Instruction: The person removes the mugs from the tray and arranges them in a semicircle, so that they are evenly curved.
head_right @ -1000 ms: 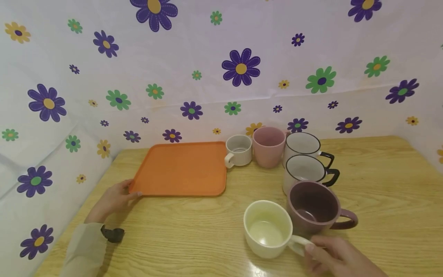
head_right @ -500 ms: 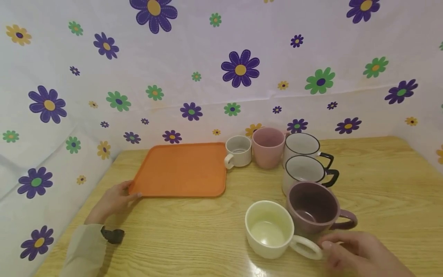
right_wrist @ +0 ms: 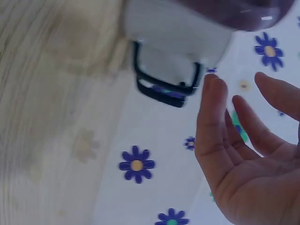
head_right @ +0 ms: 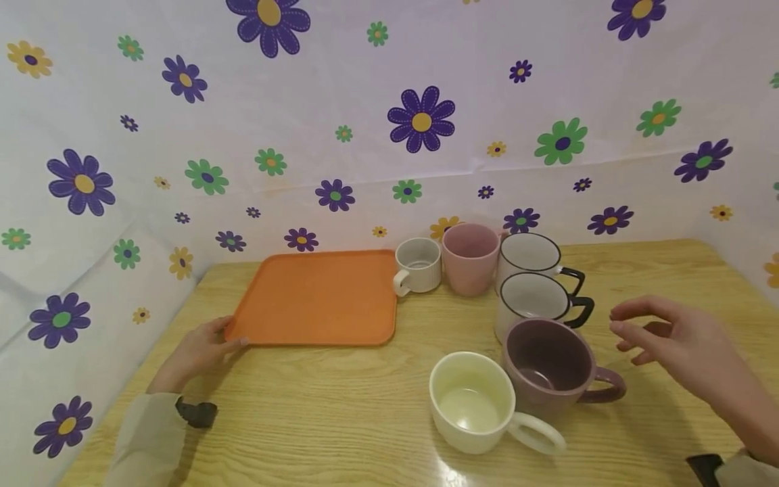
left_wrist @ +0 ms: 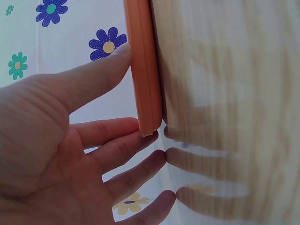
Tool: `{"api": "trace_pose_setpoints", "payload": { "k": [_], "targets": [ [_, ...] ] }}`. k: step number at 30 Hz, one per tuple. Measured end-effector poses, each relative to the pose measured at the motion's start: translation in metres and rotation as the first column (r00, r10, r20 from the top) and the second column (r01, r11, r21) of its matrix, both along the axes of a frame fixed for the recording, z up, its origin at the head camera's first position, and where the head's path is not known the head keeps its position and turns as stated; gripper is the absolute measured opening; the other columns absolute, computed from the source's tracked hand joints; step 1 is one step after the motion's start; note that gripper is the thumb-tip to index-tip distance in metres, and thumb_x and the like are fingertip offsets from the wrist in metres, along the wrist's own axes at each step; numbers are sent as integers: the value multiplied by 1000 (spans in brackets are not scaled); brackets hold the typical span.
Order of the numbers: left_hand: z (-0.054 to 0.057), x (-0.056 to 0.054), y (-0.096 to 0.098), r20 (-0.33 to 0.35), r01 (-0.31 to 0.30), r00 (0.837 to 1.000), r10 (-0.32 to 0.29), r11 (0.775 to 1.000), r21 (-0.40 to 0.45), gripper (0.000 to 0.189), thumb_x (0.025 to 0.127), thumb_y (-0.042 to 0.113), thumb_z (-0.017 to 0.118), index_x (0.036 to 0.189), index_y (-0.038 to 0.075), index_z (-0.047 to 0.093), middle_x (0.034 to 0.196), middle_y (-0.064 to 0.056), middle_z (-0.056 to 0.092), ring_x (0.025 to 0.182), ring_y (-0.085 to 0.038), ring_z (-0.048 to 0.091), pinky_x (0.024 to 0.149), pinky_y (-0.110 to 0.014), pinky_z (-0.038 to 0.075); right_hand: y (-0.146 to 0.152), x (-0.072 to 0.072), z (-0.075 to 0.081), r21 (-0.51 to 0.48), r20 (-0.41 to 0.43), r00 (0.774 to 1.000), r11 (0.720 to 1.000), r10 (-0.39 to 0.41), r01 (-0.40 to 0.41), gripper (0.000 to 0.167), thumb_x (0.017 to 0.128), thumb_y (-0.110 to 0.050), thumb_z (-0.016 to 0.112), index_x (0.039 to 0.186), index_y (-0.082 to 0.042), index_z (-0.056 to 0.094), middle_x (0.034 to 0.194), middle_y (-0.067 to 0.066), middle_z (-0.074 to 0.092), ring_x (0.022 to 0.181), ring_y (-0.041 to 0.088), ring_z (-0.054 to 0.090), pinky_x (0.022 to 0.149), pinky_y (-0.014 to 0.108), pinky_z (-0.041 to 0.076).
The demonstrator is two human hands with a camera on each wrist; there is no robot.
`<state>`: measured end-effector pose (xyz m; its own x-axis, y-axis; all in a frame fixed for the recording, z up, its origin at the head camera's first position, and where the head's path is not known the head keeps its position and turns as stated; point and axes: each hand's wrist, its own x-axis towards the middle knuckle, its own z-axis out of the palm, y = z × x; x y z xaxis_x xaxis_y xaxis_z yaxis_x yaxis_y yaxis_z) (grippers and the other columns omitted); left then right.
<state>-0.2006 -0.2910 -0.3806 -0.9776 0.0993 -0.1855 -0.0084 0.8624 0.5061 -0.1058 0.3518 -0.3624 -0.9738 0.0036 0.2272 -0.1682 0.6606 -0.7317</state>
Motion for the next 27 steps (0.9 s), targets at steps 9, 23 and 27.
{"api": "trace_pose_setpoints", "payload": {
  "k": [9,23,27],
  "targets": [
    [-2,-1,2,-5,1,1000,-1,1000,-9,77,101,34,65,148,-18,33,147,-41,36,134,-57,38,105,-64,36,0,-36,-16,126,68,994,988,83,-91,31,100,1,59,122,22,52,109,42,59,70,-7,60,57,25,56],
    [-1,-1,-1,-4,-7,1000,7,1000,-9,77,101,32,65,148,-19,32,148,-41,35,134,-57,37,106,-64,36,3,-41,-19,253,-51,997,966,59,-44,6,96,7,62,102,11,63,87,25,71,63,-9,60,61,27,55],
    [0,-2,-1,-5,-4,1000,4,1000,-15,77,101,32,66,147,-19,32,147,-41,36,134,-57,37,106,-64,35,12,-39,-22,249,-35,999,968,30,-21,9,97,6,62,104,12,62,88,28,70,62,-9,60,56,19,50]
  ]
}}
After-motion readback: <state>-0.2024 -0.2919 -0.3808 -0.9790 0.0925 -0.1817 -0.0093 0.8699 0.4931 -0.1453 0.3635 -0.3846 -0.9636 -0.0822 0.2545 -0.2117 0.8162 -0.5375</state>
